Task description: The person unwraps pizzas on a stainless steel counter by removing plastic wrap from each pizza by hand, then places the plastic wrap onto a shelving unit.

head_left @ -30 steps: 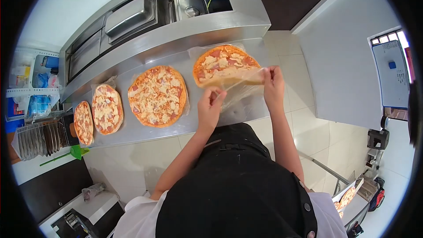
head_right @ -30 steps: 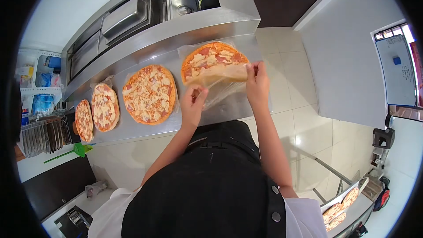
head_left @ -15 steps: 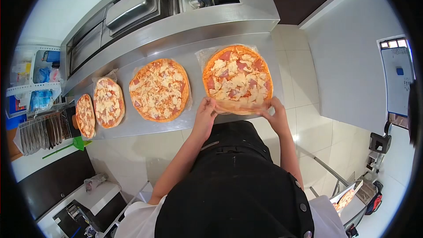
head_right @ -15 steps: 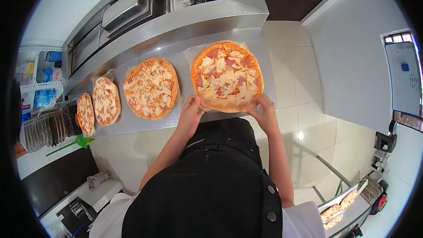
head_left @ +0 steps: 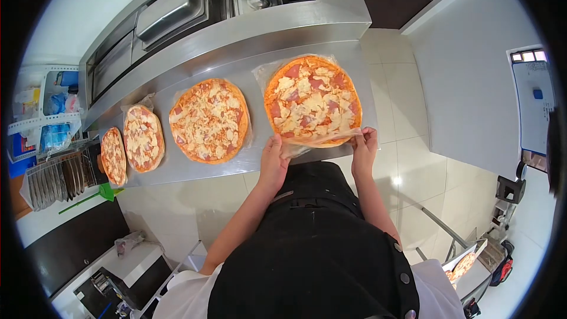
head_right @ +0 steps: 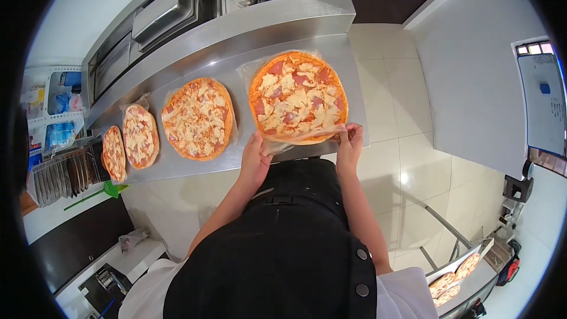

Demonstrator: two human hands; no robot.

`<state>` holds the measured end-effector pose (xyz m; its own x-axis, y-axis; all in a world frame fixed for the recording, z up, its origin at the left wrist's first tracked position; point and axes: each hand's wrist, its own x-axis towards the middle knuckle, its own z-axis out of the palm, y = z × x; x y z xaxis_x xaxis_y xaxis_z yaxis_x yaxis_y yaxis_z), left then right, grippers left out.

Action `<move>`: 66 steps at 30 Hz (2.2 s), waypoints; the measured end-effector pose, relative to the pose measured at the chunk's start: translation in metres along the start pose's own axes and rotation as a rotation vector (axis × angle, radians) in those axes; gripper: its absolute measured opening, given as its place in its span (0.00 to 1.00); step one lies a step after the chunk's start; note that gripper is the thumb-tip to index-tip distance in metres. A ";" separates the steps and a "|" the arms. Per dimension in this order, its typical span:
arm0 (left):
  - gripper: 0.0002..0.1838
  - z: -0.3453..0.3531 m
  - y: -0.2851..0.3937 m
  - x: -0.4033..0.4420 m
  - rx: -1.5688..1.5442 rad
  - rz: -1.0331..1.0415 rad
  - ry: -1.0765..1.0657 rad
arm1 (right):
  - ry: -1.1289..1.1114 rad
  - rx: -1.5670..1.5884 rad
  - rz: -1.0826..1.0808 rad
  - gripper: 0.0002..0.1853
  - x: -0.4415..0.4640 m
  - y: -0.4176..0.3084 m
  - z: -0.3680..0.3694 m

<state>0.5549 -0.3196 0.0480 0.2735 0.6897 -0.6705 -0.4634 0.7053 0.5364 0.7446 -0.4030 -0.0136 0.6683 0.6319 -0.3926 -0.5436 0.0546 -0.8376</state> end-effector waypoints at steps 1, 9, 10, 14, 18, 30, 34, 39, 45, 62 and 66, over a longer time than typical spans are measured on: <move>0.09 -0.006 -0.002 0.006 0.016 0.060 -0.021 | 0.026 -0.143 -0.072 0.06 0.004 0.000 0.004; 0.09 -0.030 -0.010 0.041 0.459 0.481 0.046 | 0.131 -0.532 -0.244 0.08 0.033 0.010 0.002; 0.09 -0.028 -0.009 0.044 0.455 0.485 0.051 | 0.124 -0.534 -0.244 0.08 0.035 0.007 0.005; 0.09 -0.022 -0.004 0.049 0.904 0.805 0.142 | 0.014 -0.215 0.009 0.10 0.041 -0.010 0.015; 0.09 -0.020 -0.001 0.049 0.960 0.725 0.163 | -0.093 -0.206 0.163 0.10 0.058 -0.026 0.023; 0.12 0.001 0.019 0.059 0.918 0.535 -0.150 | -0.212 -0.565 -0.020 0.08 0.100 -0.051 0.018; 0.12 0.013 0.035 0.060 0.570 0.165 -0.132 | -0.333 -0.159 0.207 0.07 0.098 -0.060 0.025; 0.15 0.034 0.050 0.048 0.854 0.154 -0.118 | -0.510 0.015 0.525 0.08 0.117 -0.053 0.008; 0.15 0.049 0.051 0.058 1.598 0.040 -0.396 | -0.382 -0.056 0.437 0.10 0.123 -0.050 0.012; 0.07 0.039 0.006 0.064 1.010 0.403 -0.275 | -0.388 -0.128 0.545 0.14 -0.010 -0.044 0.056; 0.06 0.048 0.005 0.056 1.146 0.564 -0.238 | -0.384 -0.011 0.478 0.18 -0.004 -0.035 0.061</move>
<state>0.6084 -0.2696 0.0383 0.4748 0.8641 -0.1669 0.3850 -0.0334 0.9223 0.7300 -0.3606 0.0406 0.1198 0.8181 -0.5625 -0.7311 -0.3106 -0.6075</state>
